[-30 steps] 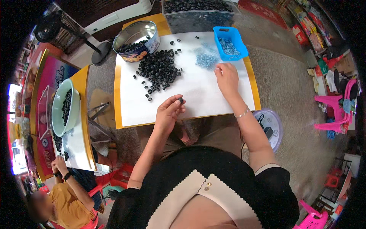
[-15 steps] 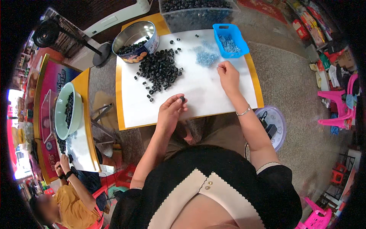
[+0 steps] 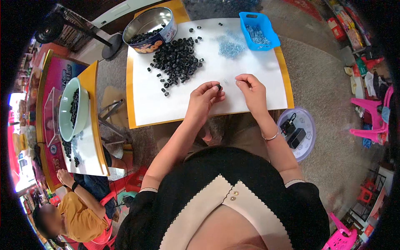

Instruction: The person assembles small parts by inserting metal pins into black plastic components by hand.

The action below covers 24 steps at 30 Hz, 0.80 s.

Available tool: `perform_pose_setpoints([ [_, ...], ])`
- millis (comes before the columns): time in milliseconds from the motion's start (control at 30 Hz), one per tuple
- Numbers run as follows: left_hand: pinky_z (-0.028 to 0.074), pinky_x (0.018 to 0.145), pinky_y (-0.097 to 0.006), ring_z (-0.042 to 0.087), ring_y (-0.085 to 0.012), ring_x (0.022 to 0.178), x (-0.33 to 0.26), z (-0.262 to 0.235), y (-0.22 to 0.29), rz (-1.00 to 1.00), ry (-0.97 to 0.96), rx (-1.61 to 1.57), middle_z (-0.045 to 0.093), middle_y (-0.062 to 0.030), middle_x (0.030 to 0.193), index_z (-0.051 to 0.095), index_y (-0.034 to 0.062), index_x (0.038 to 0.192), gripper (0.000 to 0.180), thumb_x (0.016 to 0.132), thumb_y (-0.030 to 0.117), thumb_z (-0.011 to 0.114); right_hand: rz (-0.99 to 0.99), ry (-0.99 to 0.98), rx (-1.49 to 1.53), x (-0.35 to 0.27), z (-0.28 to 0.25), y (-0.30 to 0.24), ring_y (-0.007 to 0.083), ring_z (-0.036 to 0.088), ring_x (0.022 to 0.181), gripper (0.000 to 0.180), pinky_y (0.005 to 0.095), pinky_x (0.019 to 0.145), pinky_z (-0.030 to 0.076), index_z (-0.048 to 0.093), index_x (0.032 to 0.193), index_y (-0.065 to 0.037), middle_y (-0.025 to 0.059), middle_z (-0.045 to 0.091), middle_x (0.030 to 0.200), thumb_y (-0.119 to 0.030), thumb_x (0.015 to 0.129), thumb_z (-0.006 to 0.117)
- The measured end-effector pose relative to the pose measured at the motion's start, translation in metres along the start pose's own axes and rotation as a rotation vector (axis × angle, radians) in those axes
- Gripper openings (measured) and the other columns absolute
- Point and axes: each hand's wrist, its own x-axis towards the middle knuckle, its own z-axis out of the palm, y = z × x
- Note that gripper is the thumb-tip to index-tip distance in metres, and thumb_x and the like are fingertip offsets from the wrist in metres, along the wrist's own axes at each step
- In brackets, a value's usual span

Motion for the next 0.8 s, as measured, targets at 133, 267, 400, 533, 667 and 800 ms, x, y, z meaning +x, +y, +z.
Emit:
perform_pose_setpoints([
  [133,0.052,0.077,-0.027,0.06,-0.0166,0.081,-0.002,-0.005,0.0,0.01,0.018,-0.027,0.06,-0.0099,0.094,0.053,-0.0042,0.113,0.024,0.091,0.006,0.049,-0.009,-0.048,0.12,-0.011,0.009,-0.005,0.0086,0.055,0.07,0.011,0.0223,0.064,0.045,0.062,0.091,0.001,0.0037,0.063,0.081,-0.005,0.081,0.062],
  [267,0.051,0.071,-0.026,0.06,-0.0161,0.078,-0.005,-0.009,0.003,-0.083,-0.101,-0.136,0.06,-0.0082,0.085,0.055,-0.0042,0.11,0.023,0.089,0.006,0.054,0.001,-0.177,0.125,-0.021,0.01,-0.032,0.0056,0.051,0.073,0.009,0.0208,0.067,0.042,0.061,0.089,0.0,-0.0004,0.06,0.082,-0.005,0.082,0.061],
  [400,0.05,0.069,-0.025,0.059,-0.0148,0.073,-0.01,-0.008,0.005,-0.072,-0.136,-0.138,0.062,-0.0089,0.087,0.055,-0.0045,0.11,0.024,0.089,0.007,0.056,-0.135,-0.215,0.071,-0.025,0.014,-0.042,0.0056,0.051,0.072,0.008,0.0204,0.066,0.042,0.06,0.088,-0.001,0.0007,0.058,0.079,-0.004,0.081,0.061],
  [533,0.051,0.07,-0.025,0.06,-0.015,0.072,-0.013,-0.021,0.01,-0.054,-0.212,-0.02,0.063,-0.0092,0.09,0.056,-0.0045,0.109,0.024,0.089,0.008,0.056,0.022,-0.331,0.046,-0.025,0.012,-0.049,0.0057,0.051,0.074,0.009,0.0203,0.066,0.042,0.056,0.088,-0.002,0.0002,0.056,0.078,-0.003,0.081,0.062],
  [667,0.051,0.071,-0.024,0.061,-0.0143,0.073,-0.018,-0.033,0.015,-0.207,-0.361,0.003,0.063,-0.0073,0.087,0.057,-0.0036,0.108,0.023,0.089,0.009,0.056,0.192,-0.522,0.329,-0.021,0.012,-0.041,0.0057,0.05,0.077,0.011,0.02,0.068,0.042,0.055,0.088,-0.003,-0.0005,0.056,0.08,-0.003,0.08,0.062],
  [800,0.053,0.073,-0.024,0.061,-0.0127,0.076,-0.02,-0.047,0.003,-0.249,-0.404,-0.325,0.061,-0.007,0.085,0.052,-0.003,0.114,0.027,0.09,0.009,0.054,0.156,-0.464,0.312,-0.023,0.029,-0.046,0.0062,0.05,0.075,0.009,0.0208,0.069,0.042,0.057,0.09,-0.002,-0.0012,0.056,0.077,-0.006,0.083,0.061],
])
